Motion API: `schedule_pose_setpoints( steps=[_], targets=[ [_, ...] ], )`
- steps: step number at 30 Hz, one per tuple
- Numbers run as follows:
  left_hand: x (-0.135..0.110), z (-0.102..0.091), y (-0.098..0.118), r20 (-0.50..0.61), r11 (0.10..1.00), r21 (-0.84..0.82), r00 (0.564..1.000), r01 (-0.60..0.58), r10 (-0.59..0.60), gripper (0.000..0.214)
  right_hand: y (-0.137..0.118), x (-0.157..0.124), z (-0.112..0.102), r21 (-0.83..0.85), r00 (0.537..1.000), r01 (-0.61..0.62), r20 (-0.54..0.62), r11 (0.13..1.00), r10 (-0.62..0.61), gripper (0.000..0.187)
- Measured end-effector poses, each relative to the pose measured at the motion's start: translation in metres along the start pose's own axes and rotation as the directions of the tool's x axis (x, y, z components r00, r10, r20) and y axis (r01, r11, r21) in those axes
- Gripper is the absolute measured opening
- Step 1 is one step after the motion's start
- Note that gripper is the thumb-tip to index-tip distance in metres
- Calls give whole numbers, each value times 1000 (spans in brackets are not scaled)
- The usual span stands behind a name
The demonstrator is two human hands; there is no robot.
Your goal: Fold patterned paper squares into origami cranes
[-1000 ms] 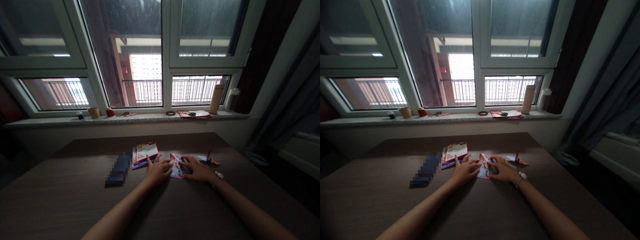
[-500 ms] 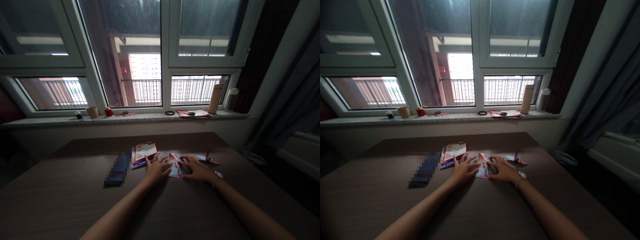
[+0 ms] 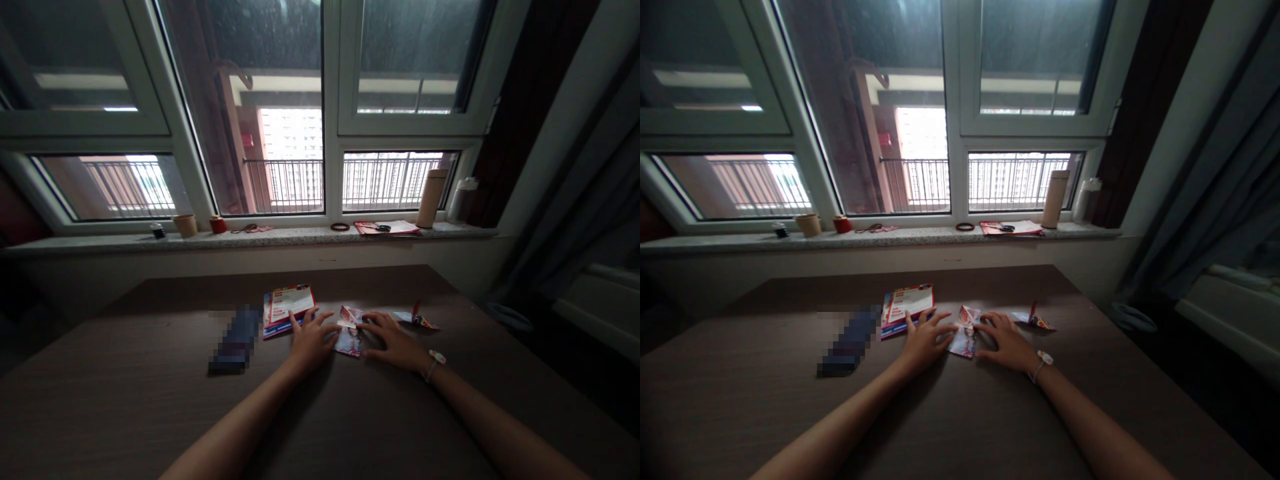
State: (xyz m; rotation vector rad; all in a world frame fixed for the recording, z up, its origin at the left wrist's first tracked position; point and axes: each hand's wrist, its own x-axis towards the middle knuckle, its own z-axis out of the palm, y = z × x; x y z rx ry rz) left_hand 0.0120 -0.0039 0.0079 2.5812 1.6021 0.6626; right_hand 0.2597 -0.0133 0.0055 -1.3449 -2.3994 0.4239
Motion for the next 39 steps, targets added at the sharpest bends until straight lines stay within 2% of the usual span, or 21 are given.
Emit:
schedule_pose_setpoints(
  steps=[6, 13, 17, 25, 32, 35, 39],
  targets=[
    [0, 1, 2, -55, 999, 18, 998, 34, -33, 17, 3, 0, 2, 60, 996, 55, -79, 997, -50, 40],
    [-3, 3, 5, -50, 999, 48, 999, -14, 16, 34, 0, 0, 5, 27, 987, 83, -137, 996, -78, 32],
    [-3, 4, 3, -14, 998, 41, 999, -51, 51, 33, -3, 0, 5, -18, 985, 74, -157, 997, -76, 30],
    [-2, 4, 4, 39, 999, 28, 998, -40, 38, 42, 4, 4, 10, -46, 985, 23, -168, 999, -31, 30],
    [-2, -1, 7, 139, 992, -27, 982, -126, 128, 44, 4, 6, 10, -43, 996, 15, -91, 999, -19, 36],
    [-2, -2, 7, 138, 989, -43, 979, -142, 147, 42, 4, 6, 10, -23, 996, 12, -86, 1000, -14, 38],
    [-1, -3, 9, 105, 986, -55, 981, -158, 163, 30, 5, 5, 10, 8, 990, 30, -135, 1000, -29, 34]
  ],
)
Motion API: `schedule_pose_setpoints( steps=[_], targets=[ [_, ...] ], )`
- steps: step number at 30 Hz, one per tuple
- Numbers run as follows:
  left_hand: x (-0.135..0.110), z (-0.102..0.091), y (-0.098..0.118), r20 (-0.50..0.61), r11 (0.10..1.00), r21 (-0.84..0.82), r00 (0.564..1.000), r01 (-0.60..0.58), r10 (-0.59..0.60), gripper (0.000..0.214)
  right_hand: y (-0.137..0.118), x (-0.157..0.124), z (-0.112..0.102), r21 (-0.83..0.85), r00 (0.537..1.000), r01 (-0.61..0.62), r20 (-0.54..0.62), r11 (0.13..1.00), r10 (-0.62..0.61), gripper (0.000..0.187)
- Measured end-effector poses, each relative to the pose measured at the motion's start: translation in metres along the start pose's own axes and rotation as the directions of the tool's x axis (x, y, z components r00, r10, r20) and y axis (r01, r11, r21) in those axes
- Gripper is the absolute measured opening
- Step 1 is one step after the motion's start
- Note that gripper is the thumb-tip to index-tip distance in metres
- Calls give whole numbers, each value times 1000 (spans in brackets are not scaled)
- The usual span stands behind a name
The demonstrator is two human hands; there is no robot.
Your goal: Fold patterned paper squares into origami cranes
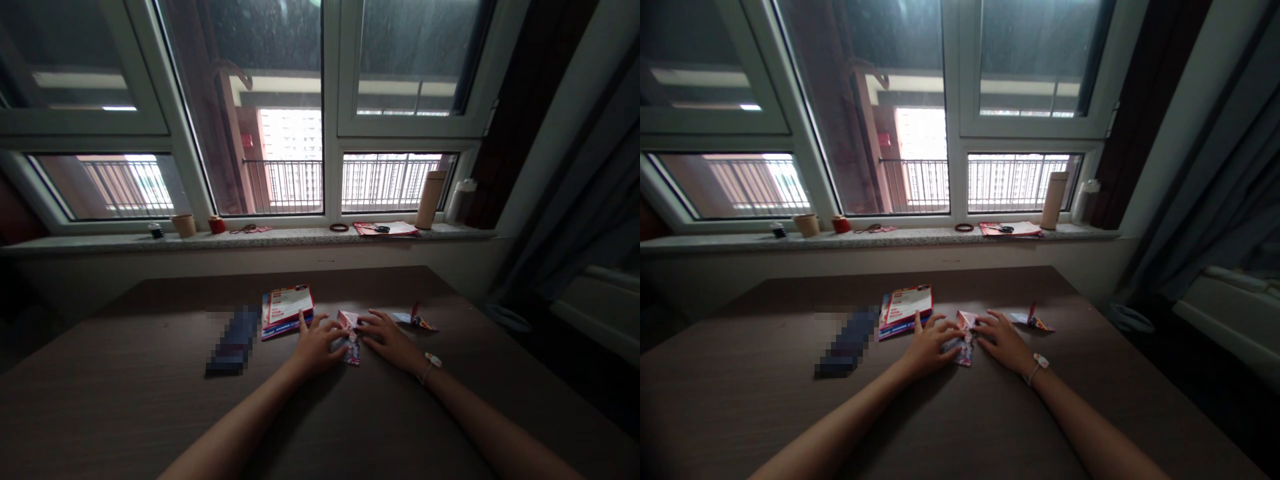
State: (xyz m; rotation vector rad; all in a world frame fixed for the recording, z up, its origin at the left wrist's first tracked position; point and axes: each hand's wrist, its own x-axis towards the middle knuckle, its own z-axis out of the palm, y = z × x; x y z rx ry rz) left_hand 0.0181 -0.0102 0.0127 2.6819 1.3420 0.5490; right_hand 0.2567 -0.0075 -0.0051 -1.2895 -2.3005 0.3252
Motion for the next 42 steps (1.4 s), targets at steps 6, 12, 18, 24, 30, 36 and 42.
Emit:
schedule_pose_setpoints(
  steps=[6, 12, 18, 24, 30, 36, 42],
  targets=[
    [0, 1, 0, 30, 1000, -3, 1000, 4, -4, 35, 2, 0, -3, 103, 999, -1, -36, 995, 5, 27],
    [2, 5, -4, 113, 998, 68, 994, -1, -7, 47, 4, 0, -4, 153, 1000, -21, -1, 988, 22, 25],
    [3, 5, -4, 145, 997, 74, 989, 2, -13, 49, 2, 5, 1, 145, 993, -82, -71, 986, 93, 27],
    [3, 3, -4, 148, 997, 71, 989, 7, -17, 47, -7, 14, 1, 119, 958, -214, -168, 969, 233, 45],
    [3, 3, -4, 150, 998, 57, 988, 11, -20, 47, -6, 15, 5, 20, 949, -255, -186, 967, 254, 41],
    [3, 0, -2, 156, 998, 60, 987, 22, -31, 47, -10, 18, 8, -152, 949, -281, -188, 947, 252, 26],
    [3, 2, -2, 149, 998, 64, 988, 23, -33, 46, -19, 18, 8, -319, 951, -276, -228, 907, 209, 26]
  ],
)
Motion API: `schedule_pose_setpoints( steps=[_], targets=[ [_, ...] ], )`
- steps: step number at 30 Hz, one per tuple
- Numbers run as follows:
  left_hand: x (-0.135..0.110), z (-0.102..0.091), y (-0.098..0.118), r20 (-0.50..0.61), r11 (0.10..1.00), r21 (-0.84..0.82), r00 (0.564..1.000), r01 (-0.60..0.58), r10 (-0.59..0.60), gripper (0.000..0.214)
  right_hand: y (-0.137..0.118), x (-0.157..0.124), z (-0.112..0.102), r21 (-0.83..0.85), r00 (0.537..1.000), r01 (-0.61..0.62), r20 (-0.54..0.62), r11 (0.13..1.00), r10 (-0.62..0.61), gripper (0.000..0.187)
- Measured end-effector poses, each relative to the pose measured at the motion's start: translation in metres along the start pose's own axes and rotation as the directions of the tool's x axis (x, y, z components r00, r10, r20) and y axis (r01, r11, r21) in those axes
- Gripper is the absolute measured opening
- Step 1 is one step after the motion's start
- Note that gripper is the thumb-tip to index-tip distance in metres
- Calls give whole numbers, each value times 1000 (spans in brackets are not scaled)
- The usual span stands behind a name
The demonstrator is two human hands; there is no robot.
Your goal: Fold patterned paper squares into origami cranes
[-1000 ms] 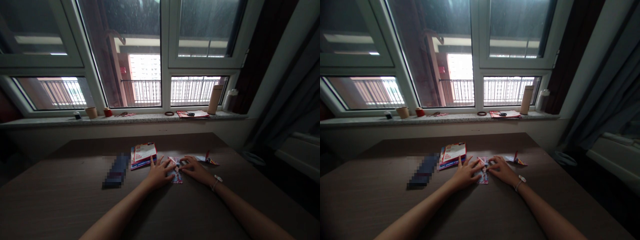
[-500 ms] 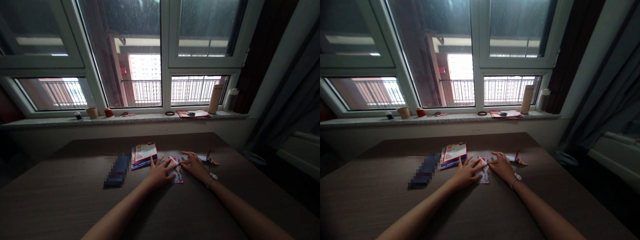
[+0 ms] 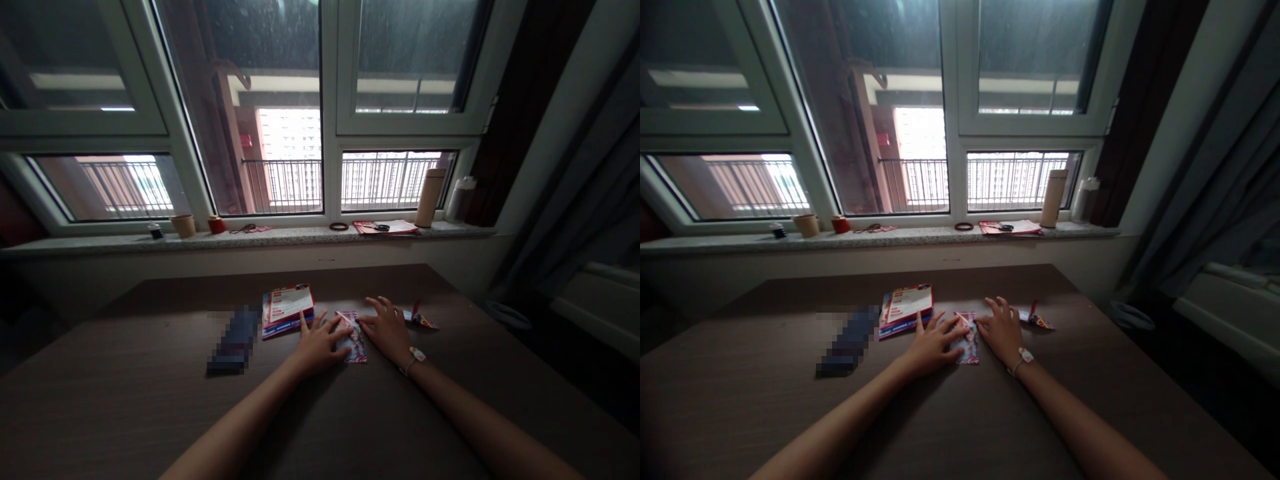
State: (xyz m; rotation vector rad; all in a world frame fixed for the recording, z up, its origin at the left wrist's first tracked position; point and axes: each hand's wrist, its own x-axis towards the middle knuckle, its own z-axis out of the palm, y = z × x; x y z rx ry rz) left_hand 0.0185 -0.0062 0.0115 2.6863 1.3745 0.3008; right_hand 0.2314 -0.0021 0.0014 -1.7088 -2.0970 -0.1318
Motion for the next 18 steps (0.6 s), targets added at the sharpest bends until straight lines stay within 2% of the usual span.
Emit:
schedule_pose_setpoints(
  steps=[6, 12, 18],
  targets=[
    [1, 1, 0, 20, 1000, 18, 1000, 5, -5, 49, -2, -2, 1, -116, 997, 1, -72, 993, -10, 25],
    [1, 0, -1, 18, 1000, 10, 1000, -2, 2, 48, -5, -1, 4, -152, 998, -22, -59, 988, 13, 31],
    [0, 0, -1, 31, 1000, 13, 1000, -5, 4, 48, 2, 1, 16, -142, 998, -61, -21, 988, 59, 37]
  ],
)
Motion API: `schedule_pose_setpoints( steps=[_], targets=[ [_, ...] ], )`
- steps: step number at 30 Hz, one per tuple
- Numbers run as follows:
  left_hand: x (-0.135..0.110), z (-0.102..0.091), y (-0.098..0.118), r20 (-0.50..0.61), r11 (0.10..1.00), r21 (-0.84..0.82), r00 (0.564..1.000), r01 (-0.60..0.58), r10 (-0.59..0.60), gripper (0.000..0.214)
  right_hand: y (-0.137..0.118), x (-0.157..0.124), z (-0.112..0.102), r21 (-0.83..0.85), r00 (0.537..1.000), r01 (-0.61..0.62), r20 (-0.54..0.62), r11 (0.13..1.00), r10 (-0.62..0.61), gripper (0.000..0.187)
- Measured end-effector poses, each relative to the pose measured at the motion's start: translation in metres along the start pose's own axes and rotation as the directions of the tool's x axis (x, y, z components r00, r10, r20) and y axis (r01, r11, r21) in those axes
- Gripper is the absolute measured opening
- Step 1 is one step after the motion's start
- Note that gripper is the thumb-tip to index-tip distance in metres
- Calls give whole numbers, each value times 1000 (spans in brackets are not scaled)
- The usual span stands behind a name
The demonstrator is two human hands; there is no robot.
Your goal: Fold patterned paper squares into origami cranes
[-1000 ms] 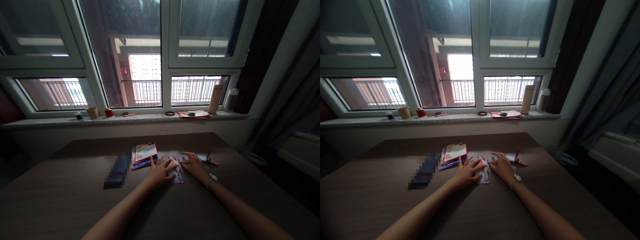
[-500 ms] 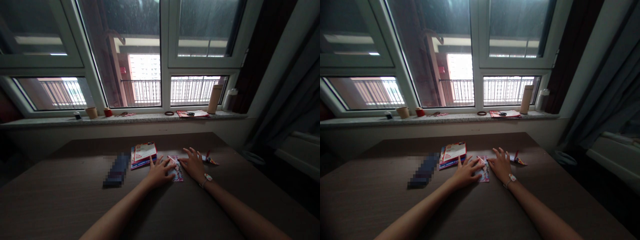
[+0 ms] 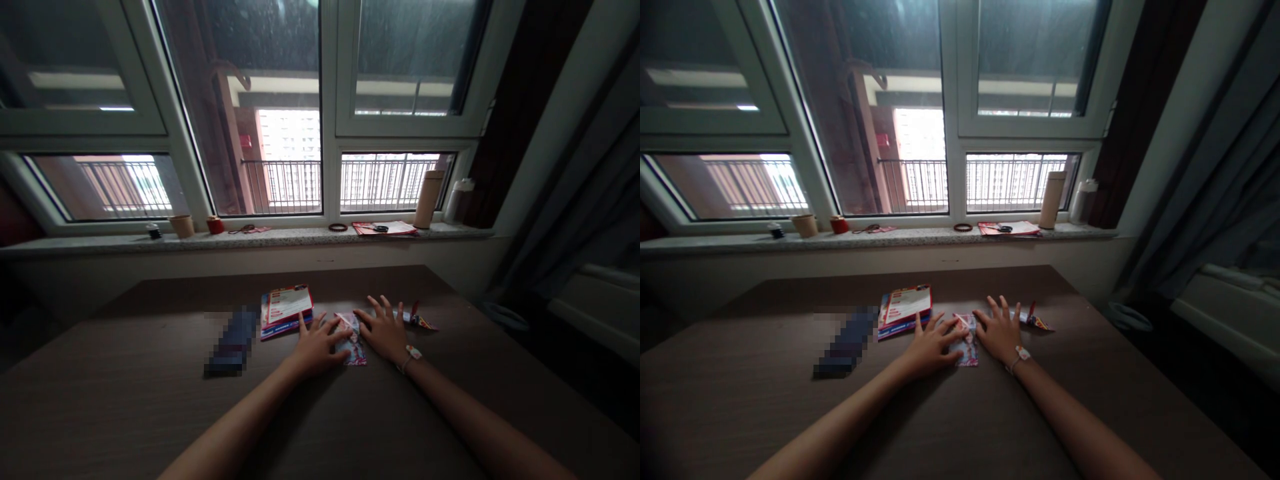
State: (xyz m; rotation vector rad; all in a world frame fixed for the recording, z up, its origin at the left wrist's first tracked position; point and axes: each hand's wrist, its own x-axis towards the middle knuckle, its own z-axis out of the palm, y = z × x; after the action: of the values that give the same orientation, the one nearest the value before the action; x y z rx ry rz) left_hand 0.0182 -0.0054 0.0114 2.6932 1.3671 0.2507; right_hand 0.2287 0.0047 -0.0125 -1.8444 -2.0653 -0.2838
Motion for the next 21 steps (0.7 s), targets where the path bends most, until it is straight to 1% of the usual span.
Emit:
schedule_pose_setpoints(
  steps=[3, 6, 9, 11, 12, 17, 21],
  targets=[
    [-1, -1, 0, 1, 1000, -9, 1000, -6, 6, 48, 3, 1, 3, 39, 1000, -5, 23, 999, 5, 38],
    [-1, -2, 0, 14, 1000, -15, 1000, 7, -6, 49, 6, 1, -2, 91, 1000, 23, -16, 996, -22, 38],
    [-1, -2, 1, 18, 1000, -16, 1000, 11, -11, 49, 9, 0, -9, 144, 994, 103, -60, 984, -96, 33],
    [-1, -2, 1, 7, 1000, -15, 1000, 11, -11, 49, 9, -1, -12, 168, 986, 163, -61, 972, -154, 27],
    [-1, -2, 1, 6, 1000, -14, 1000, 13, -13, 49, 9, -1, -13, 180, 985, 172, -53, 968, -165, 24],
    [-1, -1, 0, 14, 1000, -18, 1000, 14, -13, 50, 8, 1, -14, 238, 996, 87, 1, 967, -90, 19],
    [-1, 0, 0, 10, 1000, -25, 1000, 12, -12, 51, 11, 6, -17, 253, 992, 71, 80, 965, -94, 21]
  ],
)
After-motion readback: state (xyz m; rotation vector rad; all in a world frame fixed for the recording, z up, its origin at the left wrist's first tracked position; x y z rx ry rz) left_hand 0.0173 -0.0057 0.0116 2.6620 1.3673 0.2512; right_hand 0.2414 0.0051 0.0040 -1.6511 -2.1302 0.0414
